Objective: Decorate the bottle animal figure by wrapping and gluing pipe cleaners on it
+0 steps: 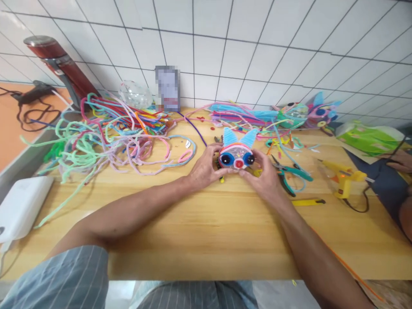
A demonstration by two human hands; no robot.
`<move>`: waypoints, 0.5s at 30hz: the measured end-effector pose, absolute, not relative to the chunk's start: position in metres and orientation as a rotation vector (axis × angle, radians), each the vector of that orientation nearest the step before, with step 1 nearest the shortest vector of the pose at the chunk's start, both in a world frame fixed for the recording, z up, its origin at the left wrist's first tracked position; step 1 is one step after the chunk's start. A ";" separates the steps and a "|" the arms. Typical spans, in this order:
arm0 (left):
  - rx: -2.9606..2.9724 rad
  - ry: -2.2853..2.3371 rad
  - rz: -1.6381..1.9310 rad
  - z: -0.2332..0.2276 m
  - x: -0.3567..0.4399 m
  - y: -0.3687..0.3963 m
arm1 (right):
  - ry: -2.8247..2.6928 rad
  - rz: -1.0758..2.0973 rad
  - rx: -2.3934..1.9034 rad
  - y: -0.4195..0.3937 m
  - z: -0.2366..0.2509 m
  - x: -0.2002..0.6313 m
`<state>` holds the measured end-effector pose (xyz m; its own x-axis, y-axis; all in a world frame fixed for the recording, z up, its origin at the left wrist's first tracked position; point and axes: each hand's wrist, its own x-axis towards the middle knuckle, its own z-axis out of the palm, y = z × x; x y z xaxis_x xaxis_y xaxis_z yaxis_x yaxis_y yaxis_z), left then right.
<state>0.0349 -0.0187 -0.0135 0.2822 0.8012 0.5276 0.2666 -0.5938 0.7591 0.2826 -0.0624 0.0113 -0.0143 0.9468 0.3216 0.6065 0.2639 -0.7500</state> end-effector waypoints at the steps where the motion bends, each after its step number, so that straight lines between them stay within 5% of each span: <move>1: 2.006 0.959 1.288 -0.014 0.035 -0.019 | -1.704 0.496 -1.405 -0.063 0.009 0.282; 15: 1.936 1.028 1.124 -0.013 0.020 -0.020 | -1.667 0.386 -1.148 -0.066 -0.007 0.273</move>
